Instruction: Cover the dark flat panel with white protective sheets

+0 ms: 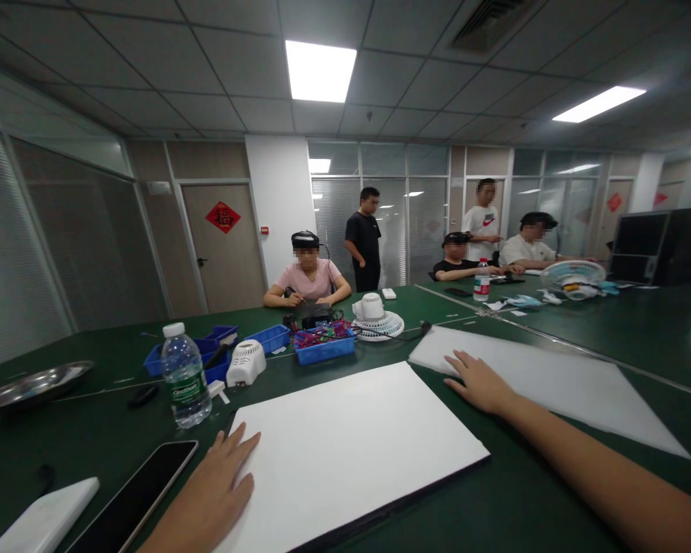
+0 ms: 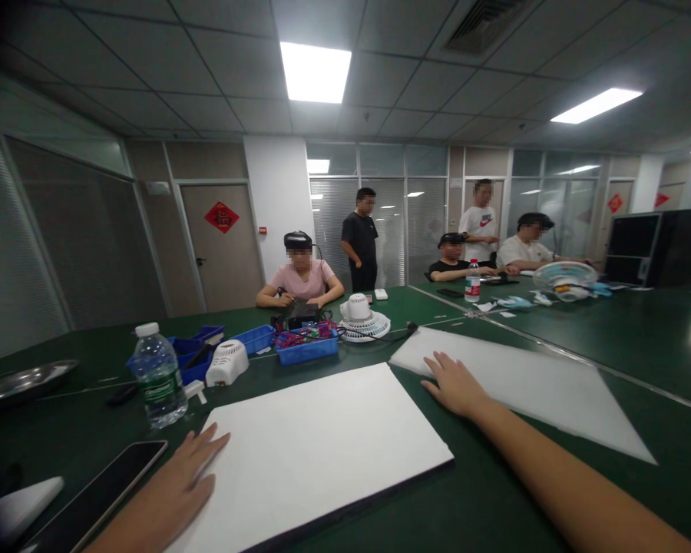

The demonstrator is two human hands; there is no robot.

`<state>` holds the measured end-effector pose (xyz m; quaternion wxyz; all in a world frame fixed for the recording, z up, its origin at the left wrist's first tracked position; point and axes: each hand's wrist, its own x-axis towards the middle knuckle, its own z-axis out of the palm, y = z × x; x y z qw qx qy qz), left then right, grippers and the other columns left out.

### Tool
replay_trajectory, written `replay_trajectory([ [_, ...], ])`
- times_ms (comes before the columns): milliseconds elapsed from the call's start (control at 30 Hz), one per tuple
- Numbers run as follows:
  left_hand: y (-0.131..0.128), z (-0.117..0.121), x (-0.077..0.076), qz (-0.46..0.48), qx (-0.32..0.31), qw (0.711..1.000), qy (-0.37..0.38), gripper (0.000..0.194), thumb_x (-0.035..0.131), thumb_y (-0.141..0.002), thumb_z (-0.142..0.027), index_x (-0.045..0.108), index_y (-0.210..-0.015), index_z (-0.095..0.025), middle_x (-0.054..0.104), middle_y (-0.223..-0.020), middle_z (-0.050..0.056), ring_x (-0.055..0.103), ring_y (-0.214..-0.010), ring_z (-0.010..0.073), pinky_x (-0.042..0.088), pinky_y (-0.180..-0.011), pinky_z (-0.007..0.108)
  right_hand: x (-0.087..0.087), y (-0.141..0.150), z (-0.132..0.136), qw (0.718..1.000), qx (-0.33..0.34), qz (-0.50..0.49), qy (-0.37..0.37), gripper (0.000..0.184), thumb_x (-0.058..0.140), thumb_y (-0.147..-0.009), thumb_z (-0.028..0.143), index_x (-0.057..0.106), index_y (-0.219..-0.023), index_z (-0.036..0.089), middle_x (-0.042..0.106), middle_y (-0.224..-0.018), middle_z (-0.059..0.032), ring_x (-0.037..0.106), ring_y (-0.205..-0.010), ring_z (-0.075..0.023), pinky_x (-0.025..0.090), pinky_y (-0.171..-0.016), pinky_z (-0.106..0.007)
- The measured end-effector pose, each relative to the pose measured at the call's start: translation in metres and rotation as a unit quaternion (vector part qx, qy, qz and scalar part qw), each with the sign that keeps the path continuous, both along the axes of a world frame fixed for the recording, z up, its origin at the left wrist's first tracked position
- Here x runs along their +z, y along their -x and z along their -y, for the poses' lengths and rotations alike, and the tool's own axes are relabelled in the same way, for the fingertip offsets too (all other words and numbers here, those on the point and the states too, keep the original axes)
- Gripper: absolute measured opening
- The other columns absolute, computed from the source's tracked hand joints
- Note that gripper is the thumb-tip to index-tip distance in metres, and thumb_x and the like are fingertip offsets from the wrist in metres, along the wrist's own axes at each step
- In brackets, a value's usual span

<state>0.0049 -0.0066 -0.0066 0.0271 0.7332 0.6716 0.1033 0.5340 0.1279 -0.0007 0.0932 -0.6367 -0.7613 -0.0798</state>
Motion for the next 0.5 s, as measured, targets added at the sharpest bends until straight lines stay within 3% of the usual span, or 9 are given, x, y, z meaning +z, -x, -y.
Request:
replay_trajectory([
  [67, -0.005, 0.003, 0.004, -0.012, 0.008, 1.0, 0.015, 0.066, 0.044, -0.089, -0.035, 0.039, -0.15, -0.012, 0.025, -0.162, 0.013, 0.016, -0.148, 0.0357, 0.021, -0.121, 0.055, -0.002, -0.011, -0.003, 0.999, -0.033, 0.006, 0.018, 0.063, 0.035, -0.098, 0.048, 0.049, -0.141, 0.004, 0.049, -0.143, -0.0288, 0.051, -0.13, -0.0362, 0.041, -0.103, -0.051],
  [200, -0.011, 0.005, 0.008, -0.021, 0.027, 0.999, 0.018, 0.065, 0.038, -0.092, -0.04, 0.039, -0.149, -0.009, 0.03, -0.16, 0.014, 0.02, -0.147, 0.0359, 0.023, -0.121, 0.055, 0.001, -0.004, 0.003, 0.998, -0.045, 0.03, 0.034, 0.049, 0.035, -0.099, 0.044, 0.067, -0.117, 0.012, 0.068, -0.117, -0.022, 0.066, -0.107, -0.0307, 0.049, -0.087, -0.043],
  [333, -0.009, 0.002, 0.003, -0.013, 0.031, 0.999, 0.004, 0.066, 0.035, -0.094, -0.049, 0.044, -0.148, -0.013, 0.034, -0.159, 0.012, 0.022, -0.147, 0.036, 0.027, -0.119, 0.057, 0.013, 0.027, 0.019, 0.997, -0.048, 0.054, 0.013, 0.034, 0.041, -0.097, 0.032, 0.068, -0.105, 0.013, 0.072, -0.1, -0.0203, 0.07, -0.093, -0.0287, 0.049, -0.081, -0.041],
  [500, -0.002, -0.001, -0.003, 0.015, 0.011, 0.999, -0.028, 0.061, 0.04, -0.093, -0.046, 0.049, -0.144, -0.014, 0.037, -0.156, 0.012, 0.028, -0.146, 0.0358, 0.028, -0.119, 0.057, 0.031, 0.072, 0.053, 0.996, -0.04, 0.075, -0.032, 0.028, 0.039, -0.095, 0.024, 0.065, -0.1, 0.014, 0.073, -0.087, -0.0182, 0.072, -0.08, -0.0303, 0.048, -0.068, -0.038],
])
